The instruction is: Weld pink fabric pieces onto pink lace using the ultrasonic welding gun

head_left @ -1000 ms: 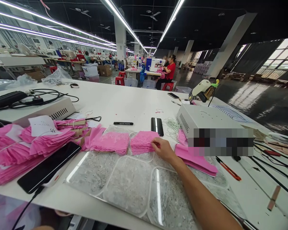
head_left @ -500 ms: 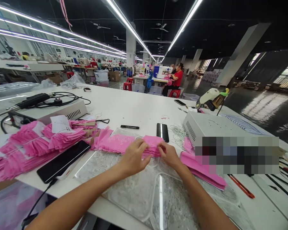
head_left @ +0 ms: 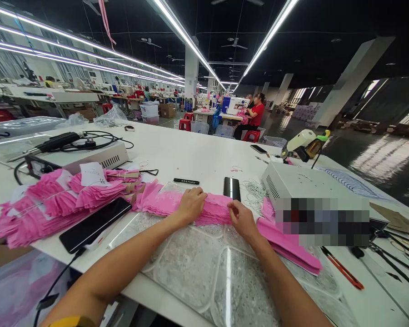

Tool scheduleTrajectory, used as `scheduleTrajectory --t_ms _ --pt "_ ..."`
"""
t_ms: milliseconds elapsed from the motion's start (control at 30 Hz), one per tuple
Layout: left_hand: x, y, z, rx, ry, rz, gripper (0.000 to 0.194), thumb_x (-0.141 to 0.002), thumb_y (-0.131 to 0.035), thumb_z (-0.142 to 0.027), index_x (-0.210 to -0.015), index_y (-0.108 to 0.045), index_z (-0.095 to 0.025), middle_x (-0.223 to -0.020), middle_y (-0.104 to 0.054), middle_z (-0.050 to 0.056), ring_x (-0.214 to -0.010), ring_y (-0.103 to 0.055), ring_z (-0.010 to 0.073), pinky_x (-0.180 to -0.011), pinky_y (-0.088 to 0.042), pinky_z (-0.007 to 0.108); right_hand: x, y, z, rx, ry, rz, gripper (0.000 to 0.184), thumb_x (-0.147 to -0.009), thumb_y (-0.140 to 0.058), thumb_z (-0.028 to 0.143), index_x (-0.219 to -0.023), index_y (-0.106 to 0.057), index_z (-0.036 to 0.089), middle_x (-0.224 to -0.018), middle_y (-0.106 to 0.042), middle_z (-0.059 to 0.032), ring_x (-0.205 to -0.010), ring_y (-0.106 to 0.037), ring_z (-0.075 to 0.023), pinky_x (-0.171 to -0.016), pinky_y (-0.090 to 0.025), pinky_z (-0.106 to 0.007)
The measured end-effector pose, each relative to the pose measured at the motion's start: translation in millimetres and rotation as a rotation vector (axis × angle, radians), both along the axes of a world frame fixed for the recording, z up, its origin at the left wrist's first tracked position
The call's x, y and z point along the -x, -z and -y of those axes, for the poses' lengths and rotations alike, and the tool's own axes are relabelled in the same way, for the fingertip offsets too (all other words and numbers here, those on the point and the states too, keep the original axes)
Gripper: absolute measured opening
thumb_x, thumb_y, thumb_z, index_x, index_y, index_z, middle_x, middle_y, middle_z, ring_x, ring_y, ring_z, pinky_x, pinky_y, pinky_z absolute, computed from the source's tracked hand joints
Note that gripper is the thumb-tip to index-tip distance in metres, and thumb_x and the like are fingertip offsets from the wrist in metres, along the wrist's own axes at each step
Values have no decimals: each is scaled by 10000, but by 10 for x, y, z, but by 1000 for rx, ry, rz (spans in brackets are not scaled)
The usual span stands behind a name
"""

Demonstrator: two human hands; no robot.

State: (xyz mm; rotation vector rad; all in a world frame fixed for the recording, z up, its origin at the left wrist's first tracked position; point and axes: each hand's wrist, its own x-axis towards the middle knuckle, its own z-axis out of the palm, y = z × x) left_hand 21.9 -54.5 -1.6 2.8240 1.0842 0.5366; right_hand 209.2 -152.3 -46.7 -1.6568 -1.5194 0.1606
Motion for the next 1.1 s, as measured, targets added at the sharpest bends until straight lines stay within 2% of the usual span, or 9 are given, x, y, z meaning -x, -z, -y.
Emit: scheduleTrajectory --t_ms 167,400,567,733,833,967,1033,1100 --pt "87 -6 -48 95 -26 60 221 -954 -564 -296 -1115 -605 -150 -1131 -615 78 -989 -616 193 -870 -530 402 -25 49 -35 -20 30 38 260 -904 -540 413 -918 -597 160 -880 -617 -16 -742 -575 -116 -711 -497 -306" --pt "142 40 53 324 -108 144 251 -949 -571 -316 -1132 -596 -147 -1147 -607 83 -999 -614 202 -867 -529 411 -19 85 6 47 90 113 242 -897 -564 395 -876 -596 156 -833 -599 0 -708 -559 -105 -687 -495 -293" --pt "105 14 77 581 -141 270 259 -947 -572 -326 -1139 -598 -154 -1172 -600 85 -1018 -607 208 -877 -526 412 77 20 23 65 128 154 111 -825 -517 272 -812 -597 196 -846 -594 -23 -729 -557 -142 -688 -455 -297" --pt "-6 77 70 919 -176 459 274 -951 -566 -332 -1153 -586 -148 -1127 -612 79 -937 -627 188 -800 -554 369 225 -49 -8 111 153 233 167 -771 -583 308 -909 -597 215 -928 -620 -50 -863 -577 -205 -739 -433 -316" --pt "-46 134 82 1091 -205 592 295 -951 -568 -335 -1172 -571 -140 -1116 -611 81 -925 -631 186 -787 -558 369 259 -68 -21 162 183 277 160 -804 -564 258 -950 -604 207 -912 -629 -61 -850 -581 -202 -730 -416 -308" --pt "-12 167 98 1239 -250 754 312 -949 -571 -336 -1192 -561 -141 -1152 -599 88 -967 -623 200 -819 -549 392 203 -64 13 239 249 309 160 -855 -501 161 -968 -608 200 -930 -627 -60 -800 -578 -162 -699 -418 -290" --pt "22 167 100 1291 -272 812 314 -948 -571 -336 -1195 -560 -142 -1156 -597 89 -971 -622 201 -821 -549 394 155 -51 39 273 276 318 126 -889 -520 212 -977 -605 186 -966 -619 -49 -798 -574 -143 -714 -452 -297" --pt "44 160 98 1328 -292 856 315 -948 -571 -335 -1197 -558 -142 -1155 -597 89 -969 -623 201 -819 -550 393 107 -35 58 297 298 321 167 -913 -535 302 -997 -603 176 -1003 -616 -42 -822 -580 -136 -745 -491 -319"
